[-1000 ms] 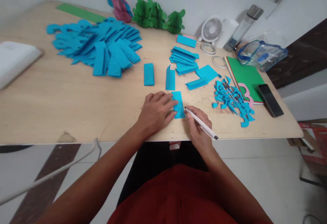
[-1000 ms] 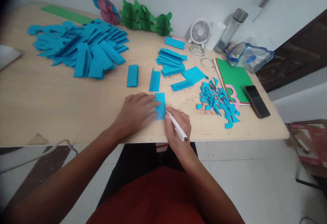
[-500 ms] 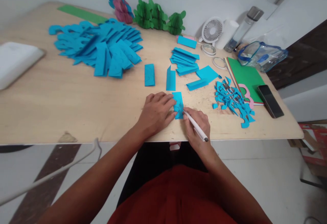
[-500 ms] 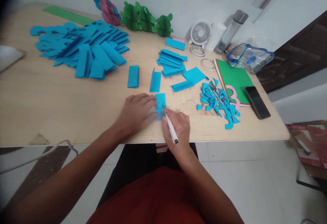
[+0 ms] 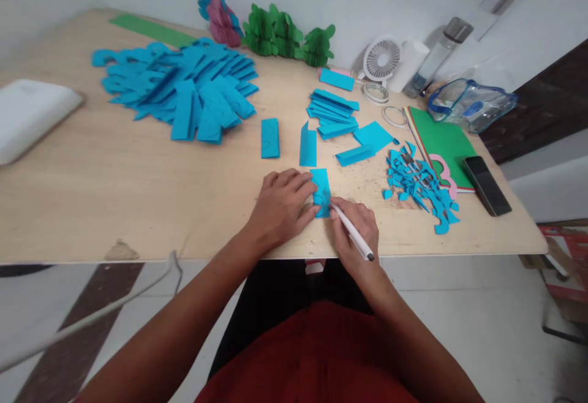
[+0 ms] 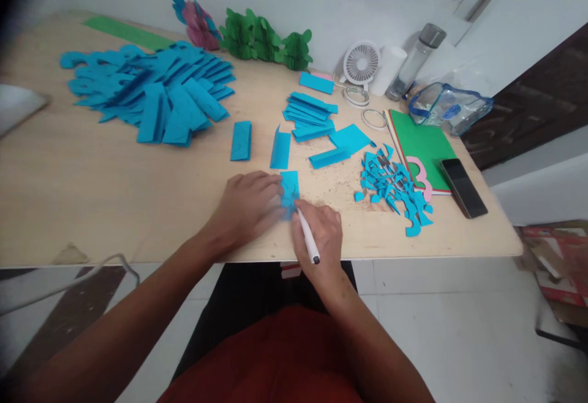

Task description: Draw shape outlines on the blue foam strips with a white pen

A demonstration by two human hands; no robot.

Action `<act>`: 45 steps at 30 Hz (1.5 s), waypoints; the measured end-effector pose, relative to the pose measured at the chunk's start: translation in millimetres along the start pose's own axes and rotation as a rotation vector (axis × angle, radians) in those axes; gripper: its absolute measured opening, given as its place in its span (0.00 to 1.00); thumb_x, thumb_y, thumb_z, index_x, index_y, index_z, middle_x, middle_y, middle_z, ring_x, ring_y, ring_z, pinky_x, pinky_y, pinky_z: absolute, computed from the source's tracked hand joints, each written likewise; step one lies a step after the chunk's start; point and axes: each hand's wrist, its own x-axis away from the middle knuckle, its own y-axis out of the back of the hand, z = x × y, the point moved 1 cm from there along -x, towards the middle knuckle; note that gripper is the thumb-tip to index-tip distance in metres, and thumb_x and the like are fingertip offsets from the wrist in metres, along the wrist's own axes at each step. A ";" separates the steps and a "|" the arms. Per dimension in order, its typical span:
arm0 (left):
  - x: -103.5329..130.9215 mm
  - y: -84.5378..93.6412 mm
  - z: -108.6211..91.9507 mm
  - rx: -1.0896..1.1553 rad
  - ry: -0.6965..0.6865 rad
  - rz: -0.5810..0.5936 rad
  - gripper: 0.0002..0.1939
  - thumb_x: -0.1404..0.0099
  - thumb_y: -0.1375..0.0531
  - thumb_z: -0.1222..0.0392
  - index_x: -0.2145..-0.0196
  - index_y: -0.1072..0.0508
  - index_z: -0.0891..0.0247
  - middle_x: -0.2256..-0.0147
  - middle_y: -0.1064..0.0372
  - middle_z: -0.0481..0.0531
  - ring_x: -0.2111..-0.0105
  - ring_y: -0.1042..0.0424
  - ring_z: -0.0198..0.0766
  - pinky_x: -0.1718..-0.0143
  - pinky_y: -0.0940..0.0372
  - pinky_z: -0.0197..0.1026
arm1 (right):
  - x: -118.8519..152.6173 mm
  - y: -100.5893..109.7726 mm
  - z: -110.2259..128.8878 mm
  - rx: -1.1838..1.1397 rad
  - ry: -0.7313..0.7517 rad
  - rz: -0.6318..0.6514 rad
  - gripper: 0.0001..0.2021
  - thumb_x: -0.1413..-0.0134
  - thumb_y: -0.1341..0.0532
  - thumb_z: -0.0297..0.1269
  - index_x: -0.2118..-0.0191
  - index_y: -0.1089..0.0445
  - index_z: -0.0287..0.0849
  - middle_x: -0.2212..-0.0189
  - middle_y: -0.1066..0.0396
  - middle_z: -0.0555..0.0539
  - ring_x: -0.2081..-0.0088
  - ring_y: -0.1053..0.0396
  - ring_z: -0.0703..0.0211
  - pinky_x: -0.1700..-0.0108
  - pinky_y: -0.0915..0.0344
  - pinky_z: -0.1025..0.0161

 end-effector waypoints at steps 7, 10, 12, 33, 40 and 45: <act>0.7 -0.3 1.7 0.020 -0.002 0.004 0.11 0.34 0.44 0.56 0.56 0.28 0.59 0.46 0.30 0.59 0.45 0.37 0.55 0.47 0.45 0.58 | -1.9 2.6 2.8 -0.025 -0.021 -0.001 0.12 0.36 0.45 0.34 0.52 0.27 0.44 0.59 0.21 0.45 0.57 0.27 0.51 0.52 0.36 0.52; 0.5 0.8 1.3 0.028 -0.002 0.009 0.11 0.34 0.44 0.55 0.56 0.28 0.60 0.45 0.31 0.59 0.44 0.37 0.55 0.48 0.44 0.58 | -4.8 4.6 1.9 -0.115 -0.065 -0.001 0.11 0.37 0.44 0.34 0.54 0.26 0.45 0.59 0.21 0.45 0.58 0.26 0.51 0.52 0.35 0.52; 0.2 1.6 0.8 0.034 -0.001 0.015 0.11 0.34 0.44 0.56 0.56 0.28 0.60 0.45 0.31 0.60 0.44 0.37 0.55 0.48 0.44 0.59 | -7.8 4.5 0.3 -0.222 -0.108 -0.014 0.09 0.38 0.43 0.35 0.56 0.26 0.46 0.60 0.21 0.46 0.58 0.25 0.52 0.52 0.33 0.52; -0.9 4.1 -0.3 0.040 0.025 0.043 0.12 0.34 0.43 0.56 0.55 0.29 0.62 0.44 0.31 0.57 0.44 0.36 0.55 0.48 0.42 0.58 | -24.5 -16.9 -4.4 -0.410 -0.199 0.078 0.06 0.40 0.43 0.36 0.61 0.28 0.46 0.66 0.24 0.47 0.64 0.26 0.56 0.61 0.30 0.58; -0.6 3.5 -0.5 0.034 0.024 0.041 0.12 0.34 0.43 0.57 0.55 0.29 0.62 0.44 0.31 0.58 0.44 0.36 0.55 0.47 0.43 0.58 | -26.4 -15.5 -2.7 -0.389 -0.199 0.081 0.06 0.41 0.43 0.36 0.62 0.28 0.46 0.66 0.24 0.48 0.65 0.27 0.56 0.62 0.31 0.59; -0.8 3.3 -0.5 0.040 0.025 0.039 0.12 0.35 0.43 0.57 0.55 0.29 0.62 0.44 0.31 0.58 0.44 0.36 0.55 0.48 0.42 0.59 | -27.6 -14.7 -0.5 -0.359 -0.188 0.088 0.06 0.41 0.43 0.36 0.62 0.28 0.46 0.66 0.24 0.48 0.66 0.27 0.56 0.62 0.31 0.59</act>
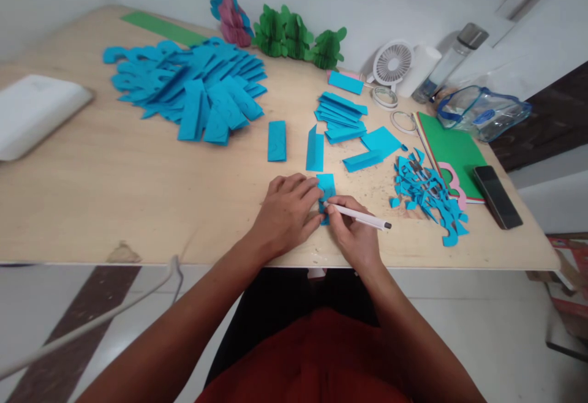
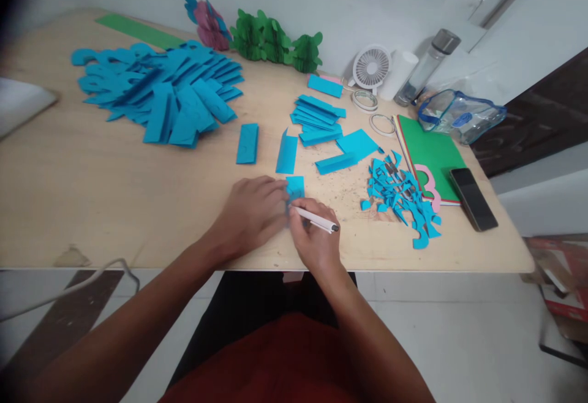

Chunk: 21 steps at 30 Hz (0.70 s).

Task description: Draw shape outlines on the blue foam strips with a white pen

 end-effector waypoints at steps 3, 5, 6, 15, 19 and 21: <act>0.1 -0.1 -0.2 0.003 0.001 -0.005 0.11 0.35 0.43 0.57 0.56 0.29 0.62 0.45 0.31 0.58 0.44 0.36 0.55 0.48 0.42 0.59 | -0.6 0.4 3.4 0.032 0.013 -0.008 0.06 0.41 0.43 0.36 0.63 0.28 0.46 0.67 0.23 0.48 0.66 0.27 0.56 0.61 0.32 0.58; 0.2 -0.1 -0.2 0.004 0.001 -0.004 0.12 0.35 0.43 0.57 0.56 0.29 0.62 0.45 0.31 0.58 0.44 0.36 0.55 0.48 0.42 0.59 | -0.8 0.9 5.7 0.051 0.021 -0.013 0.06 0.41 0.43 0.35 0.63 0.28 0.46 0.67 0.23 0.48 0.66 0.26 0.56 0.61 0.32 0.58; 0.3 -0.1 -0.2 0.004 0.002 -0.005 0.12 0.35 0.43 0.57 0.55 0.29 0.62 0.45 0.31 0.58 0.44 0.36 0.55 0.48 0.42 0.59 | -0.9 1.2 6.7 0.061 0.024 -0.014 0.06 0.41 0.43 0.35 0.63 0.28 0.46 0.67 0.23 0.48 0.66 0.26 0.56 0.61 0.32 0.58; -0.1 -0.2 -0.4 0.004 -0.002 -0.001 0.12 0.34 0.44 0.56 0.55 0.29 0.62 0.44 0.31 0.58 0.44 0.36 0.55 0.48 0.43 0.58 | -0.4 1.2 7.2 0.065 0.023 -0.034 0.06 0.42 0.43 0.35 0.64 0.28 0.45 0.67 0.23 0.47 0.66 0.26 0.55 0.61 0.32 0.58; 0.2 -0.6 0.3 0.004 -0.005 -0.009 0.12 0.35 0.43 0.56 0.55 0.29 0.62 0.44 0.31 0.58 0.44 0.37 0.55 0.48 0.43 0.58 | 0.4 1.0 4.3 0.040 0.002 -0.043 0.06 0.42 0.43 0.35 0.64 0.28 0.45 0.68 0.24 0.47 0.68 0.27 0.57 0.64 0.32 0.59; 0.3 -1.0 0.7 0.002 -0.004 -0.011 0.12 0.35 0.43 0.56 0.55 0.29 0.61 0.44 0.31 0.58 0.44 0.36 0.54 0.47 0.43 0.58 | 0.8 0.6 2.6 0.021 -0.007 -0.040 0.06 0.42 0.43 0.35 0.63 0.28 0.45 0.69 0.24 0.47 0.68 0.28 0.57 0.65 0.31 0.60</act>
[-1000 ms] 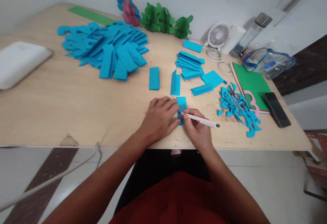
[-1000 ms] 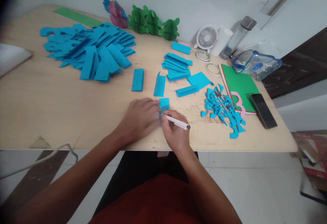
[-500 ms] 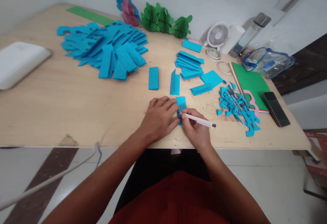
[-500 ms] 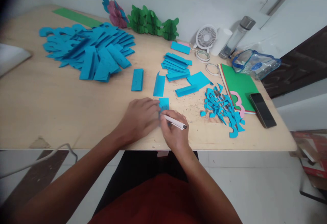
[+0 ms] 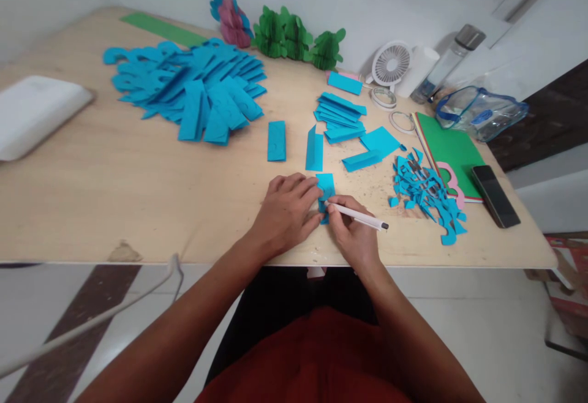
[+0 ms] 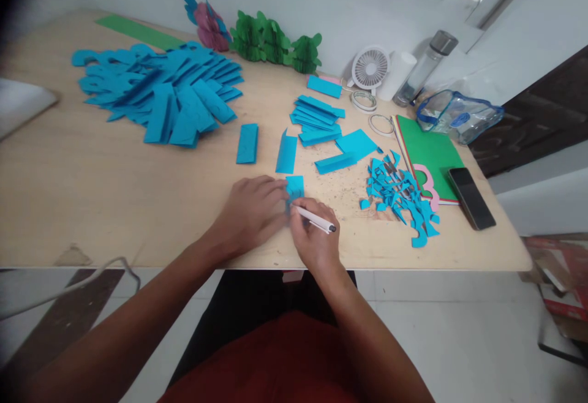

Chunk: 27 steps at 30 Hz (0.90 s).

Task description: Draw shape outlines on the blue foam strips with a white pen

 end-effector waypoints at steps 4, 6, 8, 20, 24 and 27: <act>0.1 -0.2 0.0 -0.003 0.002 -0.002 0.12 0.35 0.43 0.57 0.55 0.29 0.61 0.45 0.31 0.58 0.44 0.36 0.54 0.47 0.43 0.58 | 0.7 -0.8 -3.8 -0.024 -0.018 -0.003 0.06 0.42 0.42 0.35 0.62 0.28 0.45 0.68 0.24 0.47 0.68 0.28 0.57 0.65 0.31 0.60; 0.0 0.0 -0.1 -0.002 0.001 0.000 0.12 0.35 0.43 0.57 0.55 0.29 0.61 0.45 0.31 0.58 0.44 0.36 0.54 0.47 0.43 0.58 | 0.9 -1.0 -5.6 -0.025 -0.021 -0.015 0.06 0.43 0.42 0.36 0.63 0.28 0.45 0.68 0.24 0.47 0.67 0.27 0.57 0.64 0.30 0.59; -0.1 0.2 -0.3 0.000 0.001 0.000 0.12 0.35 0.43 0.57 0.55 0.29 0.61 0.44 0.31 0.58 0.44 0.37 0.54 0.47 0.43 0.58 | 1.1 -1.1 -7.2 -0.028 -0.019 -0.026 0.06 0.42 0.42 0.36 0.63 0.28 0.45 0.68 0.24 0.47 0.67 0.27 0.56 0.63 0.30 0.59; 0.0 1.6 -0.8 0.019 0.007 0.004 0.12 0.35 0.43 0.57 0.55 0.29 0.59 0.45 0.31 0.57 0.44 0.37 0.54 0.48 0.43 0.57 | 1.6 -2.7 -9.4 -0.026 -0.025 -0.028 0.06 0.43 0.43 0.35 0.63 0.29 0.45 0.67 0.24 0.47 0.66 0.27 0.56 0.62 0.29 0.59; -0.3 1.8 -0.6 0.004 -0.003 0.018 0.12 0.35 0.43 0.56 0.55 0.29 0.60 0.44 0.31 0.57 0.44 0.37 0.54 0.48 0.43 0.57 | 1.3 -2.1 -8.7 -0.013 -0.025 -0.024 0.06 0.42 0.43 0.35 0.63 0.29 0.45 0.68 0.24 0.47 0.66 0.27 0.56 0.63 0.29 0.59; -0.4 1.4 -0.5 -0.004 -0.003 0.023 0.11 0.35 0.43 0.56 0.56 0.29 0.60 0.44 0.31 0.58 0.44 0.37 0.54 0.48 0.43 0.57 | 1.6 -2.1 -8.2 -0.006 -0.022 -0.020 0.06 0.42 0.43 0.35 0.63 0.29 0.44 0.68 0.24 0.47 0.67 0.27 0.57 0.64 0.30 0.60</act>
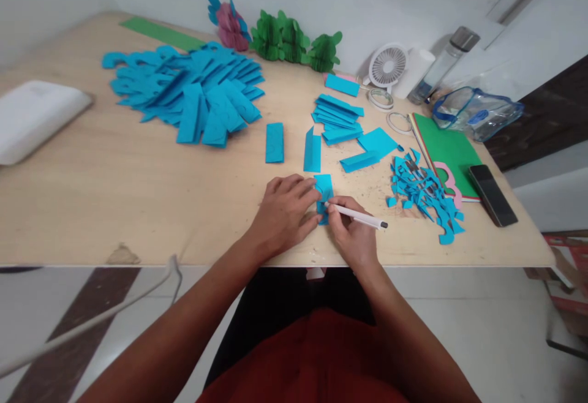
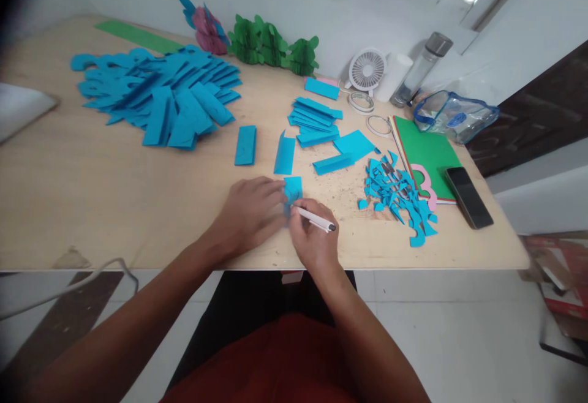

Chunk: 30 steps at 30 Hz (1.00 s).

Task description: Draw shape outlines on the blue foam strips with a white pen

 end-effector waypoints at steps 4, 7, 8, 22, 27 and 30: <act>0.4 -0.1 -0.1 0.008 0.003 -0.011 0.11 0.35 0.43 0.56 0.56 0.29 0.60 0.44 0.31 0.57 0.44 0.36 0.53 0.48 0.43 0.57 | 0.6 -0.4 0.4 0.001 0.007 -0.015 0.06 0.42 0.43 0.35 0.63 0.29 0.45 0.68 0.24 0.47 0.66 0.27 0.57 0.63 0.30 0.59; 0.6 0.6 -0.1 0.012 0.005 -0.013 0.11 0.35 0.43 0.57 0.56 0.29 0.60 0.44 0.31 0.57 0.44 0.37 0.54 0.48 0.43 0.57 | 0.9 -0.6 0.5 0.004 0.004 -0.020 0.06 0.42 0.43 0.35 0.63 0.29 0.45 0.68 0.24 0.47 0.66 0.27 0.56 0.63 0.29 0.59; 0.6 0.9 -0.1 0.014 0.005 -0.012 0.11 0.35 0.43 0.57 0.56 0.29 0.60 0.44 0.31 0.58 0.44 0.37 0.54 0.48 0.43 0.57 | 1.0 -0.6 0.5 0.005 0.002 -0.021 0.06 0.42 0.43 0.35 0.63 0.29 0.45 0.68 0.24 0.47 0.67 0.27 0.56 0.64 0.29 0.59; 0.8 0.2 0.8 0.019 -0.002 -0.020 0.11 0.36 0.43 0.57 0.57 0.28 0.59 0.45 0.31 0.58 0.44 0.37 0.55 0.49 0.42 0.57 | 3.7 1.9 5.3 0.035 0.005 -0.054 0.06 0.43 0.43 0.34 0.64 0.29 0.45 0.68 0.24 0.46 0.66 0.27 0.55 0.63 0.29 0.58; 0.8 -0.4 0.8 0.009 -0.010 -0.015 0.10 0.35 0.43 0.56 0.57 0.28 0.60 0.44 0.32 0.58 0.44 0.37 0.54 0.48 0.43 0.57 | 3.7 2.7 3.5 0.018 0.007 -0.047 0.06 0.42 0.43 0.34 0.64 0.29 0.45 0.68 0.24 0.46 0.67 0.27 0.55 0.64 0.30 0.58; 1.0 -0.9 1.1 0.007 -0.006 -0.018 0.10 0.35 0.43 0.56 0.57 0.28 0.59 0.44 0.31 0.57 0.44 0.38 0.54 0.48 0.43 0.57 | 4.3 3.8 2.9 0.017 0.008 -0.041 0.05 0.42 0.43 0.34 0.64 0.29 0.45 0.68 0.24 0.47 0.66 0.27 0.56 0.64 0.29 0.58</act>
